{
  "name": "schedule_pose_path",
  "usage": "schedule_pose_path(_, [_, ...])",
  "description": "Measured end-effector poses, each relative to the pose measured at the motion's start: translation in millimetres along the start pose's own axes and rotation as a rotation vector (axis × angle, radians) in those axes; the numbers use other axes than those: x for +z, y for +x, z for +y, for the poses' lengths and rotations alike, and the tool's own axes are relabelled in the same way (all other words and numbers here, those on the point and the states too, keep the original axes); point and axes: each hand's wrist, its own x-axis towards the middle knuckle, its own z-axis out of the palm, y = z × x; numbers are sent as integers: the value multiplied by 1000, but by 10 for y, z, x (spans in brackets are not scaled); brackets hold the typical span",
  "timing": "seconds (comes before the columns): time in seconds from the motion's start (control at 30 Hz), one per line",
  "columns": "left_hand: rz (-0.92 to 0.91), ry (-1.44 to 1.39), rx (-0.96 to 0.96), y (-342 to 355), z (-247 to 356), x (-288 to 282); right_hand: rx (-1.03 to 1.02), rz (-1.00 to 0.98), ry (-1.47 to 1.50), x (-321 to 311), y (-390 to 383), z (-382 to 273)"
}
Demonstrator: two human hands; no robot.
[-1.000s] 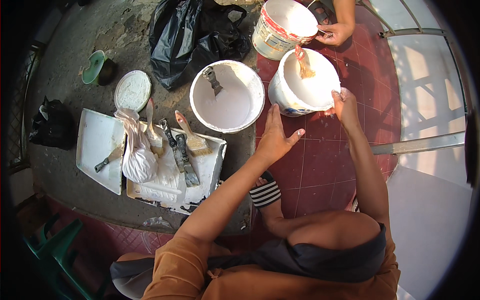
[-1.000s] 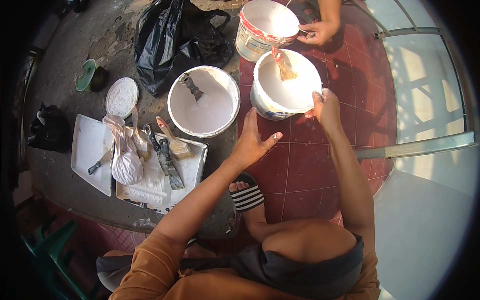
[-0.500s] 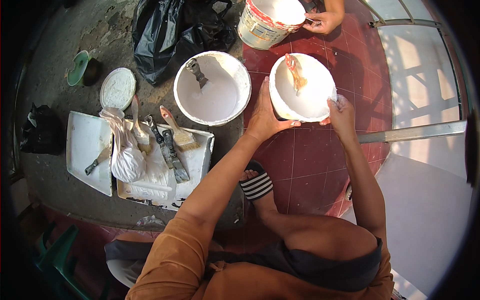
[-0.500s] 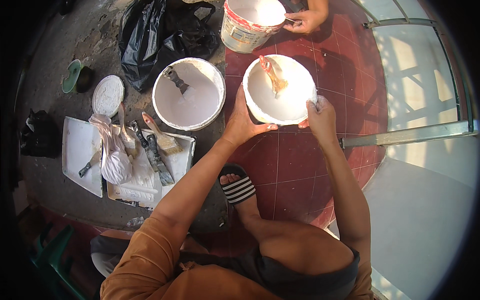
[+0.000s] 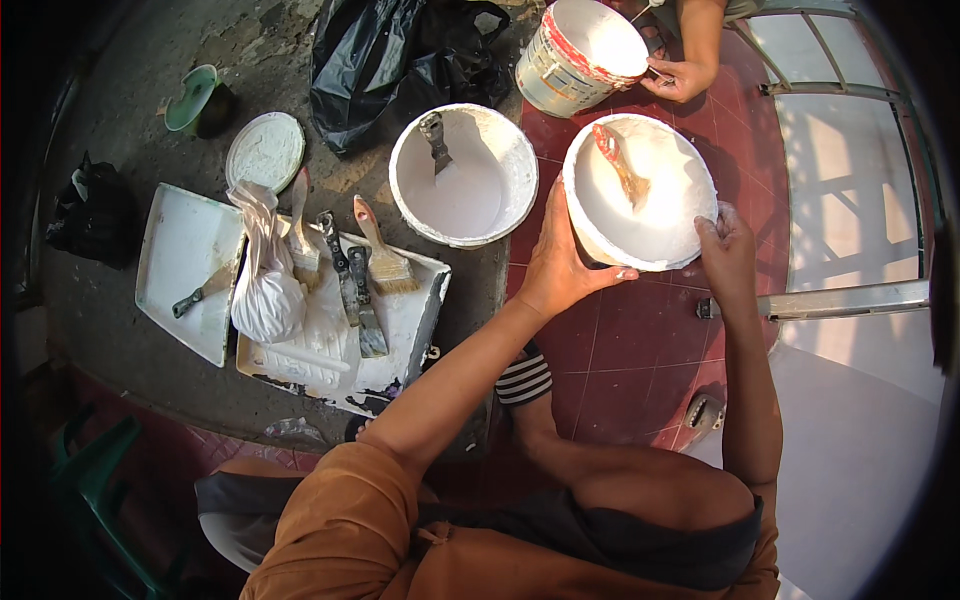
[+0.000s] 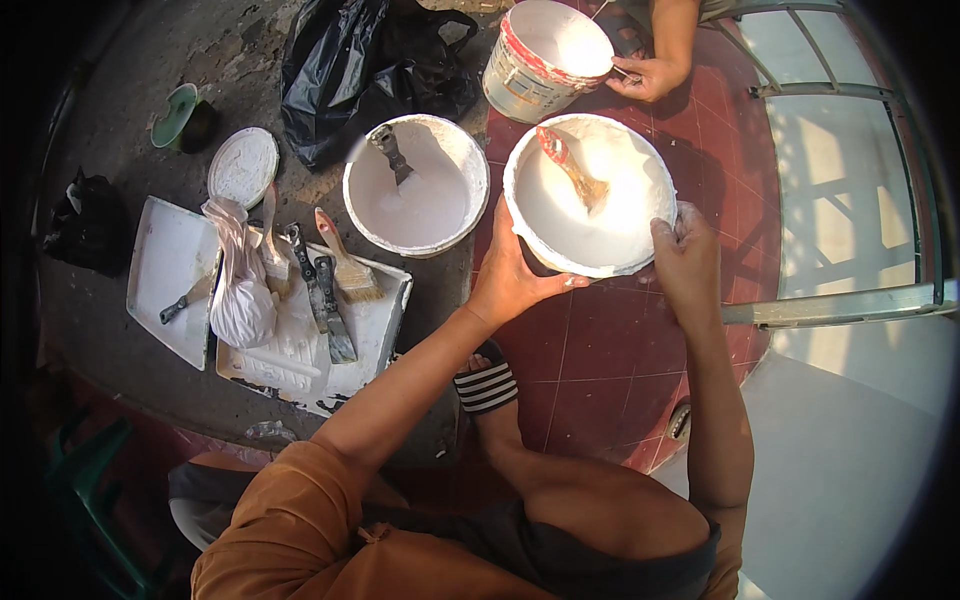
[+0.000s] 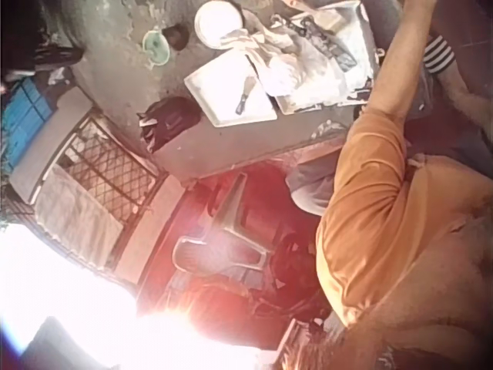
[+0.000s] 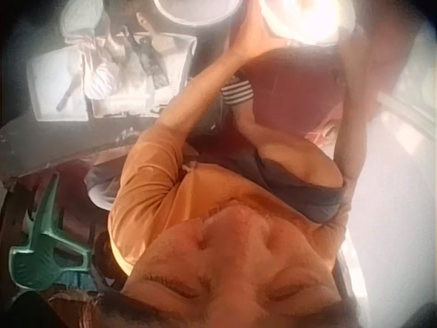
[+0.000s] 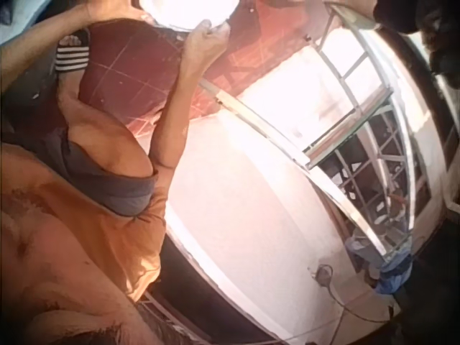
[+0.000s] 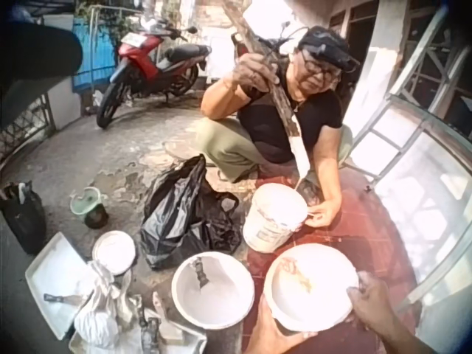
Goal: The person mixes paint in buckets using a brush and a stick, and unties a plastic bag containing white powder.
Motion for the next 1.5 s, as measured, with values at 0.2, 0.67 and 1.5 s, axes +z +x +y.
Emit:
schedule_pose_path(0.2, [68, -98, 12, -89, 130, -45, -16, -6, -60, 39, -21, -191])
schedule_pose_path(0.67, [168, 46, 69, -204, 222, -40, -52, -37, -199, 57, -54, -578])
schedule_pose_path(1.5, [248, -67, 81, -248, 128, -79, -96, -52, -374, 243, -32, -903])
